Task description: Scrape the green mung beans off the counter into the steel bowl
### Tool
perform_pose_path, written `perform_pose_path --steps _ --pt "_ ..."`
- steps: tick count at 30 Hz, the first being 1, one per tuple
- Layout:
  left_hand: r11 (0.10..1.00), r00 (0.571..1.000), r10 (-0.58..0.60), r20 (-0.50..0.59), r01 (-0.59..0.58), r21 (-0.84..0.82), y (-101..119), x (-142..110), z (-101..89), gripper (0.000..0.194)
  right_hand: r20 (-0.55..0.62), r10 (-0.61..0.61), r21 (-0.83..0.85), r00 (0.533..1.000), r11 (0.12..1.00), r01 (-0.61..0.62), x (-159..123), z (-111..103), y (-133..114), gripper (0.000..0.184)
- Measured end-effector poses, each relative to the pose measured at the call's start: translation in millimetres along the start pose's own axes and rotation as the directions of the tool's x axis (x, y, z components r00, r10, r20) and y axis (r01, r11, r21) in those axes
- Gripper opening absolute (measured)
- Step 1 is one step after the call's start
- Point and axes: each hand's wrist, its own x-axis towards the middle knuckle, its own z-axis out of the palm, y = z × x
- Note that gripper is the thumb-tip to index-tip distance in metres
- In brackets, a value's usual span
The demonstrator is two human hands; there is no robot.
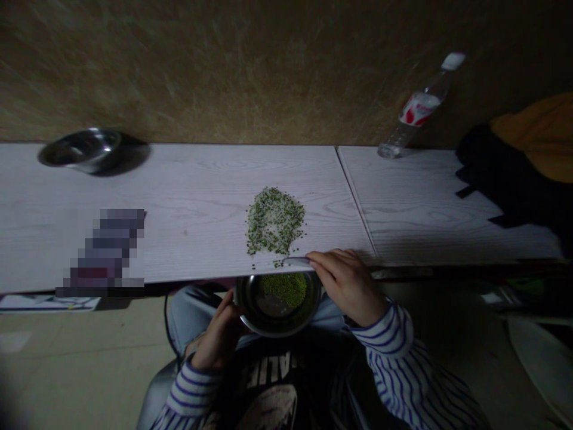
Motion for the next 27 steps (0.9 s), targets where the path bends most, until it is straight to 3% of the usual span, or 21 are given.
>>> perform_pose_path --steps 27 --pt "1.000 1.000 0.011 0.010 -0.011 0.000 -3.1 1.8 -4.4 0.044 -0.008 0.041 0.004 0.999 0.999 -0.041 3.3 8.2 -3.2 0.015"
